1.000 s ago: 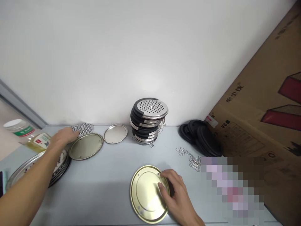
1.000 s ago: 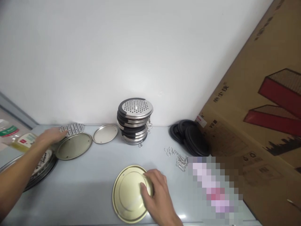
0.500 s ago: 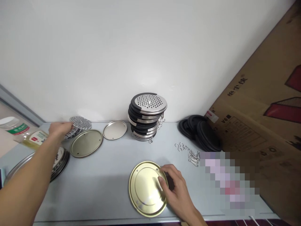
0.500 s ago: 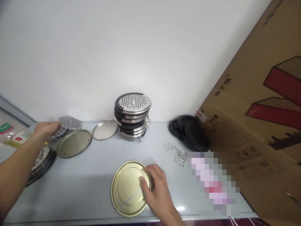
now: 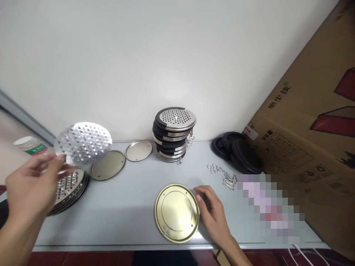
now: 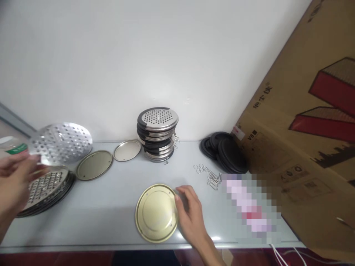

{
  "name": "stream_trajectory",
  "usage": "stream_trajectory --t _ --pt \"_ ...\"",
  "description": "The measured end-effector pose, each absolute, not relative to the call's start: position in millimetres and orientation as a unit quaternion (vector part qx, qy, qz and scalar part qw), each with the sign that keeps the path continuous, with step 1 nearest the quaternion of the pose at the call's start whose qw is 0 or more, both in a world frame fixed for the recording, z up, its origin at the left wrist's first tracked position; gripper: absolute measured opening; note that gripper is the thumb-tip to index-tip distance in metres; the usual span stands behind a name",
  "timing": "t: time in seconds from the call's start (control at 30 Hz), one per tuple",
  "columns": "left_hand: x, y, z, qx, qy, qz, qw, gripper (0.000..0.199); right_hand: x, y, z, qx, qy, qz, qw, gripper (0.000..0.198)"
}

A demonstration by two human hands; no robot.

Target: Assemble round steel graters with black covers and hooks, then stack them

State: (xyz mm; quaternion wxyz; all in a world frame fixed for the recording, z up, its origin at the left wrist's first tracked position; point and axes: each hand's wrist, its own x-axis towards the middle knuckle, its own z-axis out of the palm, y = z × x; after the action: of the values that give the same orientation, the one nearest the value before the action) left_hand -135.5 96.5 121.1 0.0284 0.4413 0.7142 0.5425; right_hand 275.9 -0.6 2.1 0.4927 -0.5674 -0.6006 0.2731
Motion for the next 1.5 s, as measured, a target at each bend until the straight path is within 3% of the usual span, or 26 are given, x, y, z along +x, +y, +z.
stream_trajectory --t 0.1,0.2,0.43,0.8,1.07,1.23,1.5 --pt "-92.6 44.6 107.3 0.403 0.699 0.533 0.255 0.047 276.7 -0.4 0.1 -0.562 -0.597 0.283 0.498 0.019" --pt "-45.6 14.9 85.8 0.438 0.647 0.435 0.448 0.048 276.8 -0.6 -0.4 -0.564 -0.594 0.29 0.495 0.02" --pt "18.7 10.6 49.8 0.474 0.589 0.315 0.573 0.042 276.2 -2.2 1.7 -0.56 -0.594 0.307 0.489 0.023" --pt "39.6 15.2 30.3 0.576 0.604 0.278 0.477 0.039 275.6 -1.0 2.7 -0.563 -0.601 0.299 0.482 0.023" --pt "45.1 15.0 30.9 0.726 0.614 0.18 0.254 0.029 274.3 -2.4 6.3 -0.569 -0.615 0.299 0.457 0.024" --pt "45.0 11.4 26.7 0.77 0.594 0.15 0.178 0.028 274.8 -2.1 6.2 -0.567 -0.625 0.294 0.449 0.024" --pt "39.2 10.9 19.9 0.776 0.584 0.171 0.169 0.025 275.1 -1.1 5.3 -0.565 -0.638 0.282 0.441 0.022"
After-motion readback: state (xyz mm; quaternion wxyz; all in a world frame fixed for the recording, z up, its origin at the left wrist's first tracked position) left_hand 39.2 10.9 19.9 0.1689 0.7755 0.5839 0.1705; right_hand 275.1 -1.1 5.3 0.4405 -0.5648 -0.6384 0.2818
